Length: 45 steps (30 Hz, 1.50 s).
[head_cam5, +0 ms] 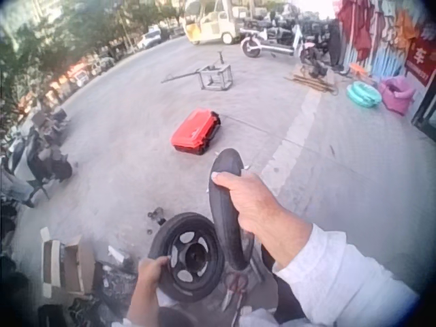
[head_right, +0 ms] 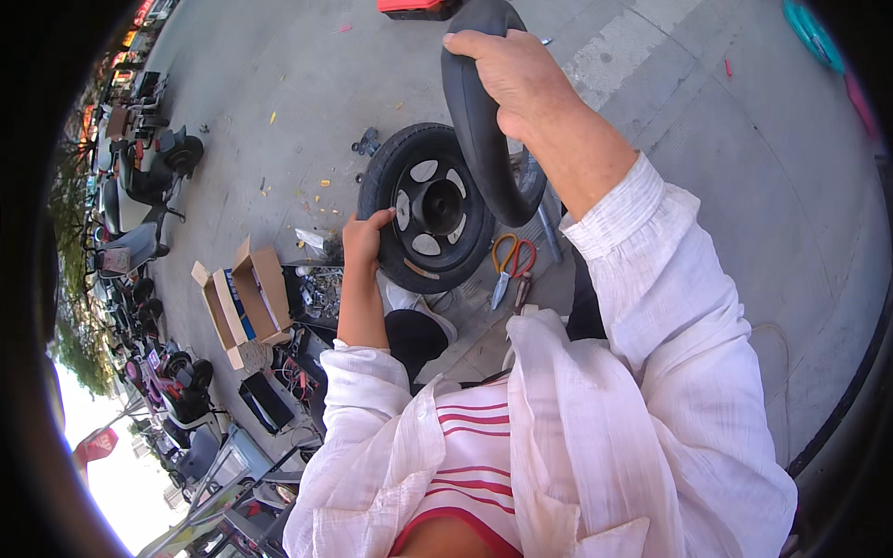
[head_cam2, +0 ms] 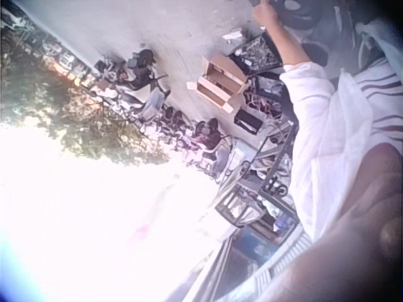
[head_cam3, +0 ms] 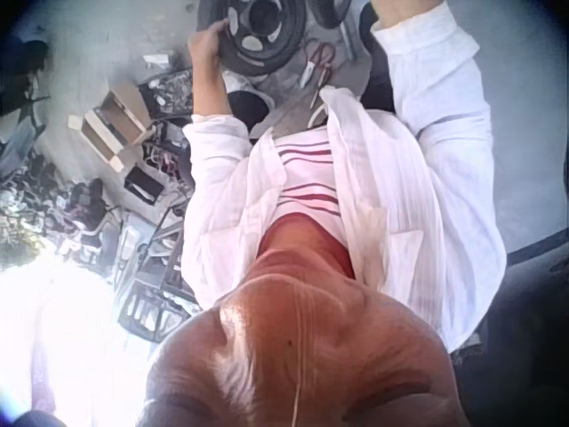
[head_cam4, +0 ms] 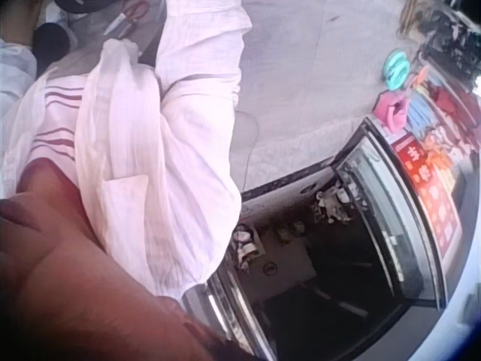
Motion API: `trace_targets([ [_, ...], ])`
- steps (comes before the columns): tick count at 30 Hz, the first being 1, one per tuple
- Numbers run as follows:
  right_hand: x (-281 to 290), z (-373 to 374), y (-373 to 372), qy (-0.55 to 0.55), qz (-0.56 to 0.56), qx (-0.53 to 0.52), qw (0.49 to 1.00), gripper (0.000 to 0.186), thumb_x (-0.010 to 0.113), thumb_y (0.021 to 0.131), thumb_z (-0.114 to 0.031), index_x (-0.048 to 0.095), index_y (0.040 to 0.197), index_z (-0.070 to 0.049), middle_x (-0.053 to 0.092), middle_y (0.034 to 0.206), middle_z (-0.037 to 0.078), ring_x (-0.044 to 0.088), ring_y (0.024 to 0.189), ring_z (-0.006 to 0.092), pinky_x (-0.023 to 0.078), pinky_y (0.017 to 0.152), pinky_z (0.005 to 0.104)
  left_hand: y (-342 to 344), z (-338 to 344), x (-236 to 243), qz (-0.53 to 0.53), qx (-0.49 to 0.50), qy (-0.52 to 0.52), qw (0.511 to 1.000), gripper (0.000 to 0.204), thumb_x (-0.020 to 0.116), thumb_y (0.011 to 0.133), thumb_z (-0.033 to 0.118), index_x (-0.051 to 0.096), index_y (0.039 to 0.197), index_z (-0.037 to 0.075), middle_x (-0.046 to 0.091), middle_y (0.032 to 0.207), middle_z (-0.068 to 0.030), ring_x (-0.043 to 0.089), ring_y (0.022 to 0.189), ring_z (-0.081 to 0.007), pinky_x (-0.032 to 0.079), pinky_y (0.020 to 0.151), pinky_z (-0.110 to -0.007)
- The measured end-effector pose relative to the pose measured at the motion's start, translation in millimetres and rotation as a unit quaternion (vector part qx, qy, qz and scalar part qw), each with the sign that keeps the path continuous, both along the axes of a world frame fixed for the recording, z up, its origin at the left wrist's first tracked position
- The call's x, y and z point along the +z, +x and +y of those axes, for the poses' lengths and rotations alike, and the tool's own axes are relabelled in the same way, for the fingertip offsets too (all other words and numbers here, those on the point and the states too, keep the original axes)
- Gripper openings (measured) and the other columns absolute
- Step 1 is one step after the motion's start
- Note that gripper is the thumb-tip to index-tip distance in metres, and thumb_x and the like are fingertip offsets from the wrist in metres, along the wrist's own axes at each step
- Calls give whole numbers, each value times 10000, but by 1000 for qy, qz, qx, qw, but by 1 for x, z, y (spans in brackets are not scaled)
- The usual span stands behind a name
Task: The person removes a tire from a wheel rim, inspects the tire and rim, and then attempts to reseat the tire onto the rim using a metal tire lever. The person repeatedly manipulates the tire and rim, trying to fit the tire bead back onto the rim.
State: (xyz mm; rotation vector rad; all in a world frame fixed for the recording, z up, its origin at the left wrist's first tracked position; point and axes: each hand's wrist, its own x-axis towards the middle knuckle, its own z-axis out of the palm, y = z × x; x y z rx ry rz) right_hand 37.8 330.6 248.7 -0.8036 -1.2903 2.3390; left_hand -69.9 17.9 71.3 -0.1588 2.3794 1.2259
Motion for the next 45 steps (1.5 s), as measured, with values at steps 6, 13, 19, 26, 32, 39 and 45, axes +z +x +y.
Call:
trace_targets([
  [6,-8,12,22,56,0,-23,998,552,746,833,-287,571,1218,68,648,1031,196,654,913,274,553,771,400,48,14,76,128,-77,-273,950,769,788,639,480,624,1214,-4,701,1052,-233,673,1000,-384,498,880,-428],
  [13,-34,3,20,-31,40,42,998,194,652,872,-214,648,814,-29,596,695,62,565,573,184,427,494,360,85,-28,37,151,-33,-285,946,938,817,644,498,478,1358,-7,670,1123,-251,653,1061,-395,484,945,-436],
  [19,-37,-7,17,0,56,66,996,189,651,857,-204,650,799,-24,598,695,55,542,542,171,403,484,362,76,-41,37,76,0,-191,979,798,839,638,498,616,1166,-57,696,1049,-222,685,990,-321,510,871,-385],
  [26,-34,-20,15,-3,51,94,994,214,670,837,-185,655,838,29,620,712,92,576,567,198,431,496,382,69,-48,29,59,0,-201,978,652,824,629,425,690,1029,-72,722,974,-202,702,926,-312,517,831,-381],
  [32,-34,-33,18,50,29,149,987,314,683,836,-193,631,987,77,648,806,146,623,659,226,497,575,394,73,-53,21,105,-9,-228,968,622,806,627,411,695,1009,-68,721,945,-213,701,919,-330,516,826,-381],
  [39,-22,-36,26,268,-30,212,939,634,755,801,-279,532,1268,87,635,1062,238,659,960,307,545,818,373,94,-41,29,71,-9,-177,982,525,766,637,330,699,981,-61,720,916,-209,698,869,-331,518,806,-391],
  [45,-38,-54,35,396,-94,273,872,882,811,695,-267,396,1338,172,534,1203,367,604,1102,409,510,937,429,113,-42,25,39,89,-135,986,438,765,677,181,679,1009,-91,716,910,-179,690,800,-255,527,752,-344],
])
